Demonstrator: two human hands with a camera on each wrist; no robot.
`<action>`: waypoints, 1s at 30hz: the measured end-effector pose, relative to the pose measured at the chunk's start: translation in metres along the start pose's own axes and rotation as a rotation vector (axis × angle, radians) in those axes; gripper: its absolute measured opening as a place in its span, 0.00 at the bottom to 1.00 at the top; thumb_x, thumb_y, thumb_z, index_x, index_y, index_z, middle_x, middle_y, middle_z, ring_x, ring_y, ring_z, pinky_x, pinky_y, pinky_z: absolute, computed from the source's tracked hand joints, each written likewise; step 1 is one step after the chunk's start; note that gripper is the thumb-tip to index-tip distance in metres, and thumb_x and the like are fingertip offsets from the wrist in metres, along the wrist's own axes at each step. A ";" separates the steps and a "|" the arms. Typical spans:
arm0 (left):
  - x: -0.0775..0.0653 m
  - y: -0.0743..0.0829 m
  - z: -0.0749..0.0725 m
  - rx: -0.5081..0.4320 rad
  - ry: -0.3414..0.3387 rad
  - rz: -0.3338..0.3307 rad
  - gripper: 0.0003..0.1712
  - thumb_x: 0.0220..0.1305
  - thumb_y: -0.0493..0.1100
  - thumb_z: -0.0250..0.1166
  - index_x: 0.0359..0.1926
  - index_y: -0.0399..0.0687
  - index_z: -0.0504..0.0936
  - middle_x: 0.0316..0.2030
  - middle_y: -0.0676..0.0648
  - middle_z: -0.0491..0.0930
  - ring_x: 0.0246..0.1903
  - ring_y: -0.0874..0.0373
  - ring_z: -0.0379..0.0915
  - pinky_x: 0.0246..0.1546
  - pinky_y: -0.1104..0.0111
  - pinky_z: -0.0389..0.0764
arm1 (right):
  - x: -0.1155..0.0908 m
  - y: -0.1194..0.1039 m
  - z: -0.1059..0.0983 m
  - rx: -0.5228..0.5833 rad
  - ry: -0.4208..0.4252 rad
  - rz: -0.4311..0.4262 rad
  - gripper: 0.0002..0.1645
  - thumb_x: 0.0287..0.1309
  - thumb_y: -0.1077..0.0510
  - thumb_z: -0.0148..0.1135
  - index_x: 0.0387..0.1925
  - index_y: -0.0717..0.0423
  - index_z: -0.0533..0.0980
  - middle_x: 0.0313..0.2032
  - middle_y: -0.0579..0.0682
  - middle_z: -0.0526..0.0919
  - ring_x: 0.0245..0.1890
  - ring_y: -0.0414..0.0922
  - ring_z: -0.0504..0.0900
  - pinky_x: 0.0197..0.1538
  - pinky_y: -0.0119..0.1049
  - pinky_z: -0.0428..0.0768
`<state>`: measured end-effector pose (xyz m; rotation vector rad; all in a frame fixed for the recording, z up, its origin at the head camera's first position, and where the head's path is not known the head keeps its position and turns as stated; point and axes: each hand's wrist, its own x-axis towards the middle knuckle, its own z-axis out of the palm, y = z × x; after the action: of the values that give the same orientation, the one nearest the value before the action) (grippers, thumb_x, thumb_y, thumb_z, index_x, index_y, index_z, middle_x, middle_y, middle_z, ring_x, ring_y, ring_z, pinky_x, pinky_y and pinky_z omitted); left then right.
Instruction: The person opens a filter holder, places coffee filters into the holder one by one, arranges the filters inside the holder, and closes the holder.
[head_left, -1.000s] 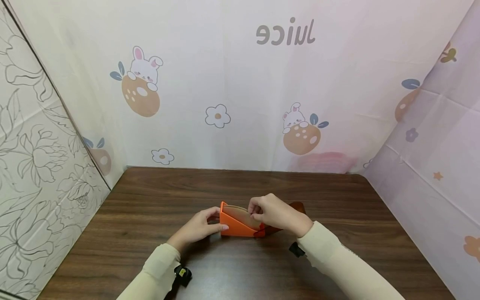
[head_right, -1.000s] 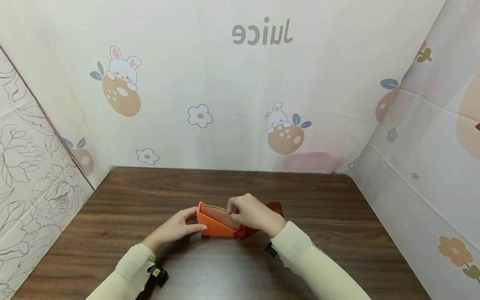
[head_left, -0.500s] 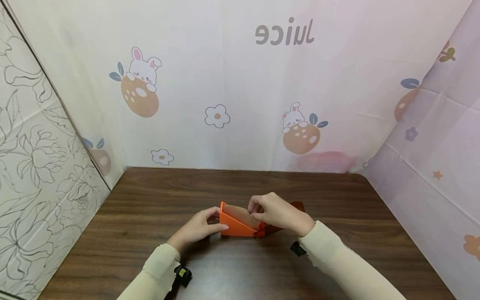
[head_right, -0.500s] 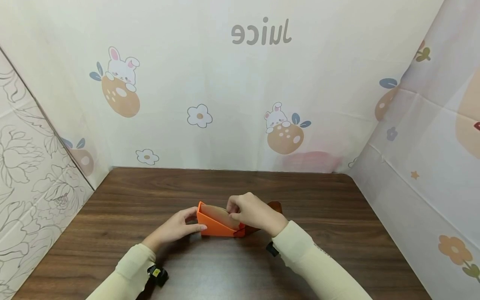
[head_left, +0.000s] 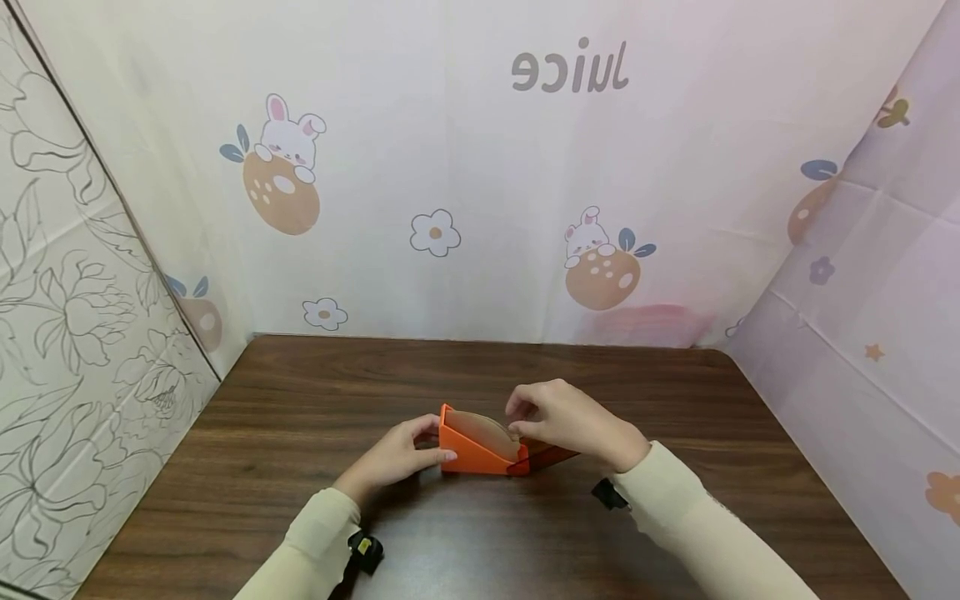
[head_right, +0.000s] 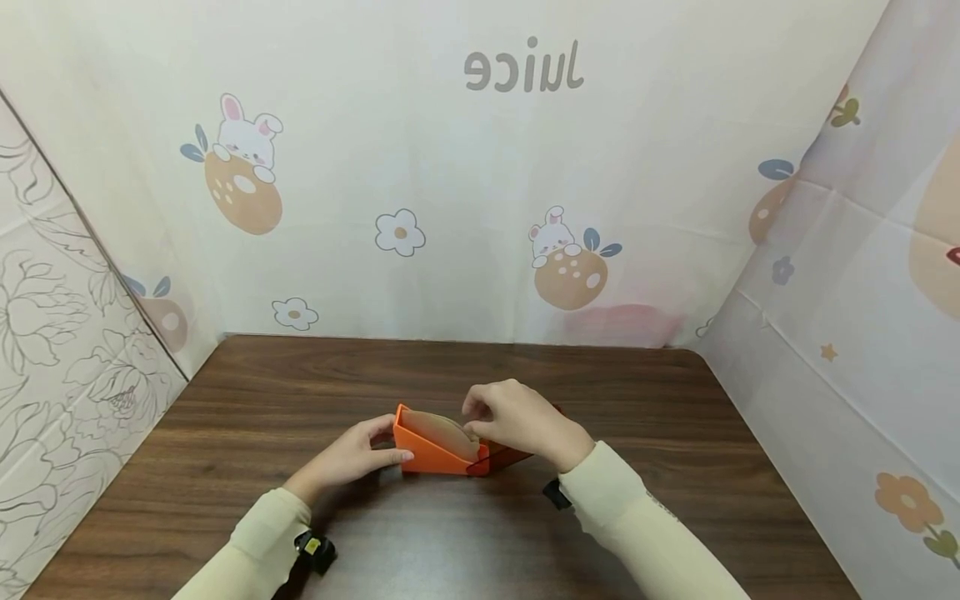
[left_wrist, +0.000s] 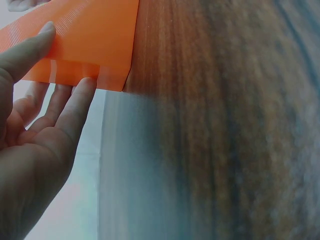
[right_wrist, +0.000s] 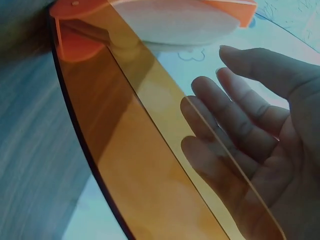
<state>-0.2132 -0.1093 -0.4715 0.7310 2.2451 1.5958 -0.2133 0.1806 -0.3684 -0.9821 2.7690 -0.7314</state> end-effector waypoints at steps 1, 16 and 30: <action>0.000 0.001 0.000 0.003 -0.001 0.000 0.20 0.65 0.43 0.70 0.57 0.46 0.78 0.49 0.51 0.82 0.53 0.53 0.77 0.57 0.54 0.75 | -0.001 0.001 -0.002 -0.009 0.006 0.001 0.09 0.60 0.58 0.72 0.41 0.51 0.81 0.34 0.36 0.83 0.35 0.34 0.81 0.42 0.33 0.82; 0.001 -0.002 0.000 -0.001 0.003 0.006 0.20 0.65 0.42 0.70 0.57 0.46 0.78 0.49 0.50 0.82 0.54 0.52 0.76 0.58 0.51 0.74 | -0.012 0.011 -0.019 -0.068 0.045 0.015 0.10 0.59 0.54 0.72 0.42 0.49 0.82 0.39 0.43 0.86 0.41 0.39 0.83 0.48 0.40 0.82; 0.002 -0.004 -0.002 0.022 -0.011 0.009 0.20 0.66 0.46 0.70 0.56 0.47 0.78 0.49 0.52 0.82 0.54 0.53 0.77 0.58 0.53 0.74 | -0.032 0.024 -0.035 -0.055 0.043 0.072 0.11 0.60 0.53 0.72 0.44 0.48 0.82 0.39 0.37 0.83 0.42 0.38 0.83 0.48 0.41 0.82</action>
<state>-0.2171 -0.1104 -0.4747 0.7542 2.2588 1.5696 -0.2106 0.2307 -0.3507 -0.8811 2.8589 -0.6778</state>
